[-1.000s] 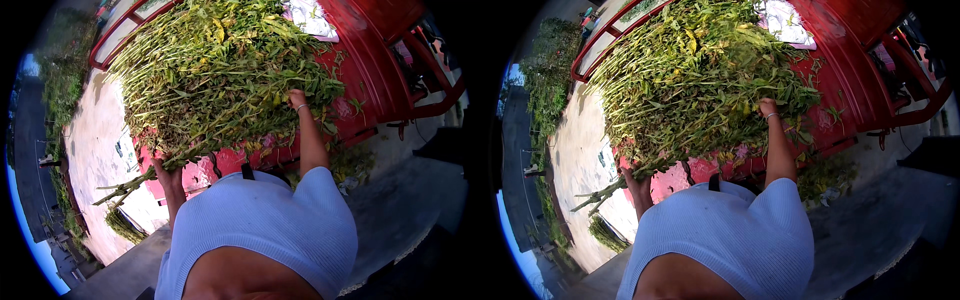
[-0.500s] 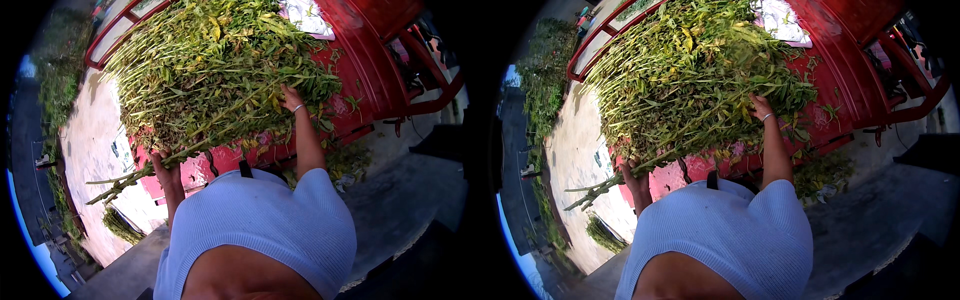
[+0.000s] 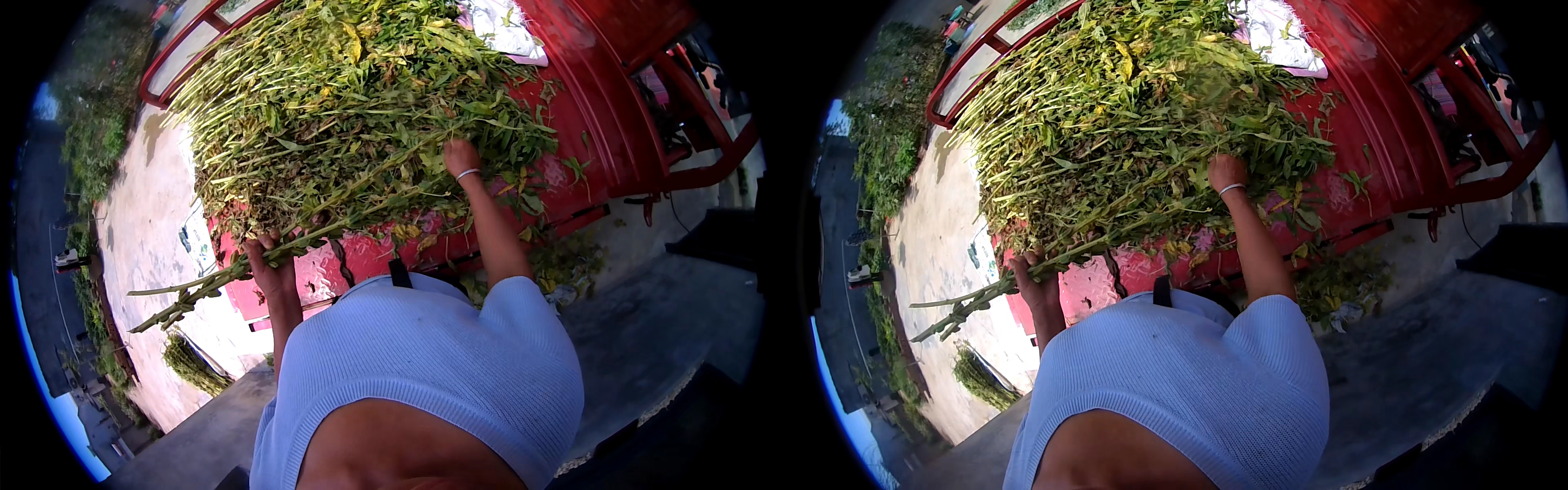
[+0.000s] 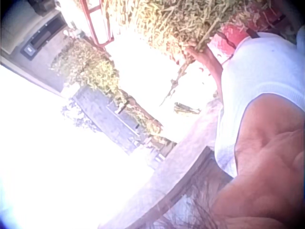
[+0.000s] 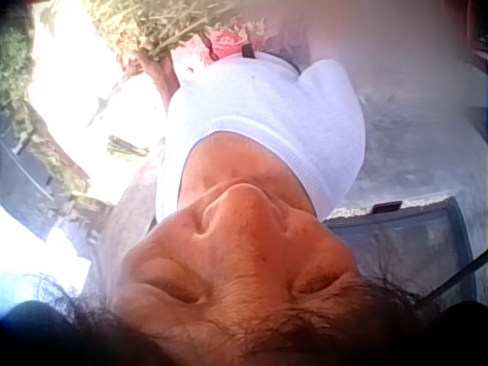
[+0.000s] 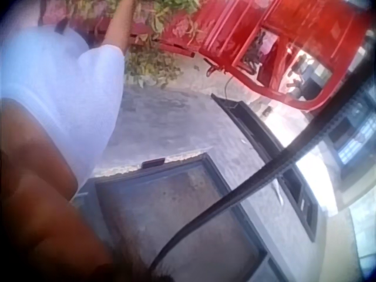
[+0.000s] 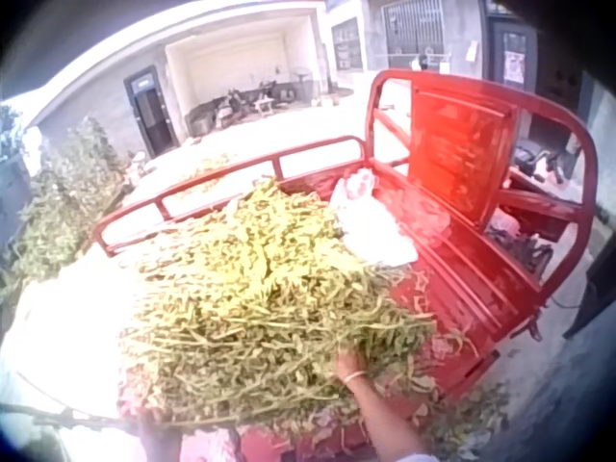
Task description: The person stands at the back of a red three-wheeled vehicle and sorts through a large pile of green leafy plants. They pick up bundles of plants, inspect them, and place them on the ground or back into the vehicle. The person also handles a dark, dried material found within the pile.
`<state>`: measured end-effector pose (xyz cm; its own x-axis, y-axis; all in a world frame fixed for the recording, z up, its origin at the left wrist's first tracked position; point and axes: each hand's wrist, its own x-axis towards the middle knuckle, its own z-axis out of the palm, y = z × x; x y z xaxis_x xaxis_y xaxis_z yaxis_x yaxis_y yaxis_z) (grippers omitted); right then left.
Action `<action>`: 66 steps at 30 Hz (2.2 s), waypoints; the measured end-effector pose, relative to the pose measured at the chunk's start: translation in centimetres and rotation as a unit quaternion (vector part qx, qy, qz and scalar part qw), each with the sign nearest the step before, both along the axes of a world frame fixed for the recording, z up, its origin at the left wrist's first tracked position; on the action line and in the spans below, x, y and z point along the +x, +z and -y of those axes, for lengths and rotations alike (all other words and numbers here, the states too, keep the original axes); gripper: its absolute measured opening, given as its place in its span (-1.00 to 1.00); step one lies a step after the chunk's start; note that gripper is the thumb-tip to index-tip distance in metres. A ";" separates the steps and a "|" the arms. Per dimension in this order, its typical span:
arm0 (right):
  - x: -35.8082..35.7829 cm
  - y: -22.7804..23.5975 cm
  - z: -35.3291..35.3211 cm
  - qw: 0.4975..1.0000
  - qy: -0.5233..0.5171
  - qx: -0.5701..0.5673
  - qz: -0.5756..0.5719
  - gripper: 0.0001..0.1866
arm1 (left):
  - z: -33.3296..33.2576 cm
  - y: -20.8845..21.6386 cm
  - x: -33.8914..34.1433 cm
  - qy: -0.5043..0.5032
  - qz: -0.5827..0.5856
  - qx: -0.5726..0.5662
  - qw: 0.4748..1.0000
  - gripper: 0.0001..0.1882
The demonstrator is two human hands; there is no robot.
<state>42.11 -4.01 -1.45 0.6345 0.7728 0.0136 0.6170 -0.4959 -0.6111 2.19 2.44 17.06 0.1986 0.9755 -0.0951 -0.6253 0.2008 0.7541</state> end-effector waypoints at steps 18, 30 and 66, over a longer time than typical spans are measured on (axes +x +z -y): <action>9.4 1.8 2.4 0.978 -0.073 -0.190 0.044 -0.53 | -0.6 -0.2 -0.5 -0.052 0.016 0.031 0.998 -0.69; 2.0 4.4 15.0 0.801 -0.015 0.289 -0.525 -0.72 | -2.2 -0.2 -0.4 0.104 0.049 -0.161 0.980 -0.54; -8.4 -2.6 16.5 0.564 -0.415 0.285 -0.655 -0.68 | 2.8 -23.3 -16.8 0.136 0.052 -0.552 0.821 -0.74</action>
<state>33.72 -20.54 -4.08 0.5283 0.3102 -0.7904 -0.8486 0.2253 -0.4787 -14.65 -0.32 -6.23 0.0501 0.3151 -0.9477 -0.8097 0.5684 0.1462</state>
